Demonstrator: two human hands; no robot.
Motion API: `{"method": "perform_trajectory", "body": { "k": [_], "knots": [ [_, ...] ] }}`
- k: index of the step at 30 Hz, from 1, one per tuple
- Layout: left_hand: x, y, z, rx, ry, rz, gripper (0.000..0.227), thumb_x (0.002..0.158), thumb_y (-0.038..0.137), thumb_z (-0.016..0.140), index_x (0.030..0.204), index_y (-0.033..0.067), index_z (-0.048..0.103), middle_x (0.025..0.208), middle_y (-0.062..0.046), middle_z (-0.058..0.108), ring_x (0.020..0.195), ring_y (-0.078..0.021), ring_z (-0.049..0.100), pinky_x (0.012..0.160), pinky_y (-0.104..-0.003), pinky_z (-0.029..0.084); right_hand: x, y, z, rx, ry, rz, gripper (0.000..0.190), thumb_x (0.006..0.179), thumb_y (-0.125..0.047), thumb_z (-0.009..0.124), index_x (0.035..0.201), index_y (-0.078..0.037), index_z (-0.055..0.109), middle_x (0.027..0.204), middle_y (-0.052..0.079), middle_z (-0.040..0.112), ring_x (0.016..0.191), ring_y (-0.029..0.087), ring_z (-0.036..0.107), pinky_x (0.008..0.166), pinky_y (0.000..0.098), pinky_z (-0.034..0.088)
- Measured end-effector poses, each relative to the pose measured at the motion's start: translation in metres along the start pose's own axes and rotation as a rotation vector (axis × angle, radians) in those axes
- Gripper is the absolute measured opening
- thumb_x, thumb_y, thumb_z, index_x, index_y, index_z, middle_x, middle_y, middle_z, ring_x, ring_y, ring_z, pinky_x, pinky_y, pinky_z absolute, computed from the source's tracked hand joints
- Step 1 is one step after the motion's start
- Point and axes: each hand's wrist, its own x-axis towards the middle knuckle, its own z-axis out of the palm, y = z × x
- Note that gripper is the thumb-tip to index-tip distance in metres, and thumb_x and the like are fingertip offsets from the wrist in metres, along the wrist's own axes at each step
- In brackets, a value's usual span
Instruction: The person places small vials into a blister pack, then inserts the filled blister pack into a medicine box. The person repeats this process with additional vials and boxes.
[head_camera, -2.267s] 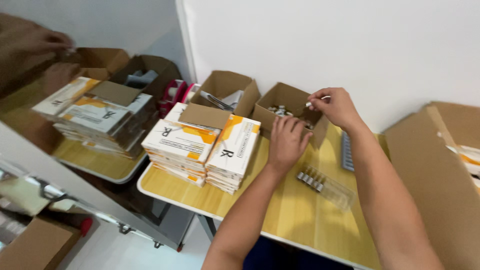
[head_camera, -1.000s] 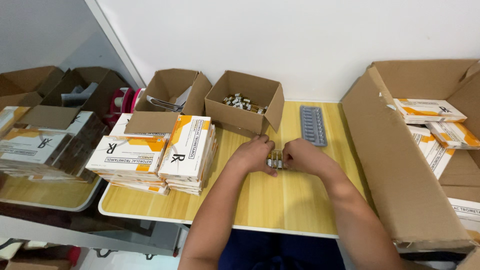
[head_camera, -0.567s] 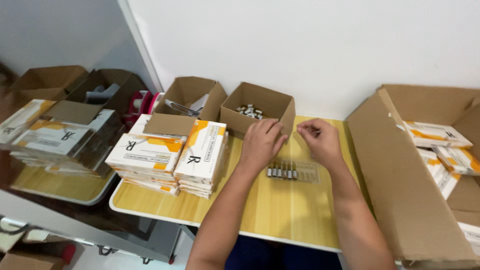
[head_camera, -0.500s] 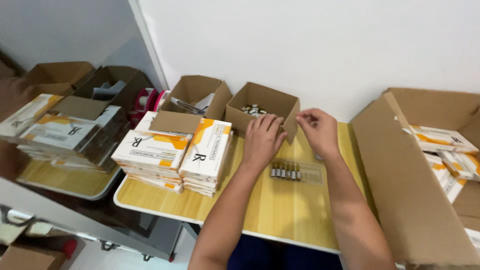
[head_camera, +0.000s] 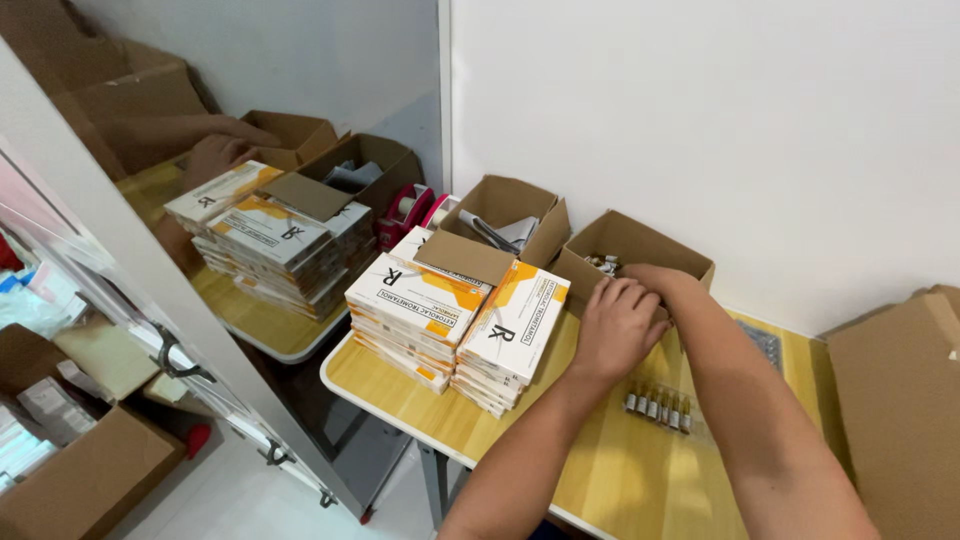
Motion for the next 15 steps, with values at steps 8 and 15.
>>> {"method": "perform_trajectory", "body": {
  "k": [8, 15],
  "knots": [
    [0.000, 0.002, -0.003, -0.005, -0.003, -0.014, 0.030, 0.084, 0.028, 0.080, 0.106, 0.0097, 0.069, 0.114, -0.009, 0.067, 0.122, -0.0279, 0.058, 0.117, -0.050, 0.039, 0.005, 0.014, 0.012, 0.016, -0.014, -0.006, 0.019, 0.088, -0.017, 0.073, 0.102, -0.004, 0.078, 0.086, 0.015, 0.076, 0.074, 0.023, 0.069, 0.071, 0.0364, 0.055],
    [0.000, 0.003, -0.005, -0.001, 0.012, -0.009, 0.034, 0.087, 0.032, 0.076, 0.111, 0.0092, 0.070, 0.113, -0.009, 0.065, 0.120, -0.0281, 0.058, 0.117, -0.050, 0.038, -0.043, -0.014, -0.023, 0.042, 0.117, -0.043, 0.019, 0.088, -0.016, 0.072, 0.101, -0.004, 0.078, 0.085, 0.016, 0.075, 0.072, 0.024, 0.068, 0.071, 0.0368, 0.054]
  ]
}}
